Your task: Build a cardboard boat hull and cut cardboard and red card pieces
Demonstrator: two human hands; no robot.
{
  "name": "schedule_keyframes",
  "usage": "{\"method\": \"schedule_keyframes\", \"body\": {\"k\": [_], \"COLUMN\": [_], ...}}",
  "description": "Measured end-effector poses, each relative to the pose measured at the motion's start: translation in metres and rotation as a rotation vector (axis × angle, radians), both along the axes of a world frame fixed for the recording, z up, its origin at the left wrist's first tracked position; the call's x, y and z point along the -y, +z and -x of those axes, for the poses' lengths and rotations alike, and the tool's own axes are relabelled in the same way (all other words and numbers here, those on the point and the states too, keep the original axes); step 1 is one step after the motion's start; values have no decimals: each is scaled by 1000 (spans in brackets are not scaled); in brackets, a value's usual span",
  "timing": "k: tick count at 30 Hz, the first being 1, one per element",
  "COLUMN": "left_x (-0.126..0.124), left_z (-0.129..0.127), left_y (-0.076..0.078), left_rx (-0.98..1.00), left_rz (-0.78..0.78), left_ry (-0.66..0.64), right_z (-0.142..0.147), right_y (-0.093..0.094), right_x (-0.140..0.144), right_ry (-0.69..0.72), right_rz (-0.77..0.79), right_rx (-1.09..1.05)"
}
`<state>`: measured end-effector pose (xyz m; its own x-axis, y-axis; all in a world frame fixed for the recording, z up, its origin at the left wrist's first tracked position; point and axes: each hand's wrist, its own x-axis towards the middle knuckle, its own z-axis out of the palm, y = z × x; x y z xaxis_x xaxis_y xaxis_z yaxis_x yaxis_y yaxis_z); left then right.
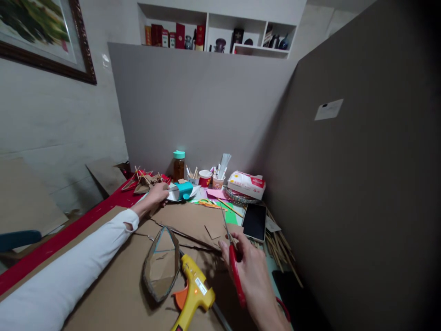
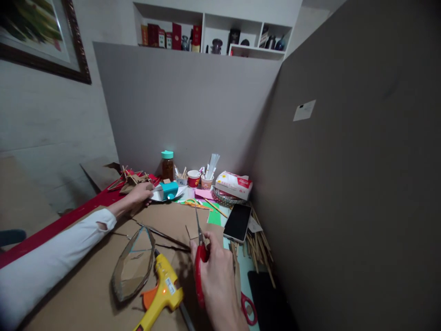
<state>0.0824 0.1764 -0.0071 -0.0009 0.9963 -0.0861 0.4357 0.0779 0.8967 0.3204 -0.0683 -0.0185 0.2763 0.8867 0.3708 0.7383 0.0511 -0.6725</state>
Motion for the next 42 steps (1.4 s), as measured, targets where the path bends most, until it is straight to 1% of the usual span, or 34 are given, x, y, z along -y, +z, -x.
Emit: {"method": "schedule_keyframes", "body": {"k": [2,5,10,14,19,22,27,30,35,39,42], "left_x": [5,13,35,52,63,64,65,69,83,90,93], "left_z": [7,20,40,42,36,36,37,38,39,38,37], "left_y": [0,5,15,23,37,42,43,46,58,65,69], "left_rx": [66,160,322,430,480,479,486,495,522,531,514], "left_rz": [-16,-48,-119,-164,-183,-172,-110,-43,56,93,86], "left_ry": [-2,-23,-116,-171,-198,-190,-201,-242,-336,-396,-421], "right_z": [0,-1,-2,-4,-9,-10,-10,-10,-10,-10,-9], "right_y": [-2,-5,-8,-12,-15,-15,-16,-18,-17,-15,-15], "right_x": [0,0,-1,-4,-6,-6,-7,-7,-7,-6,-6], "right_ry": [2,8,49,21,10,6,-9,-19,-3,16,-1], "right_rz": [-4,8,19,53,101,100,121,124,88,86,111], "right_rx": [-6,-13,-7,16,42,56,60,80,75,92,118]}}
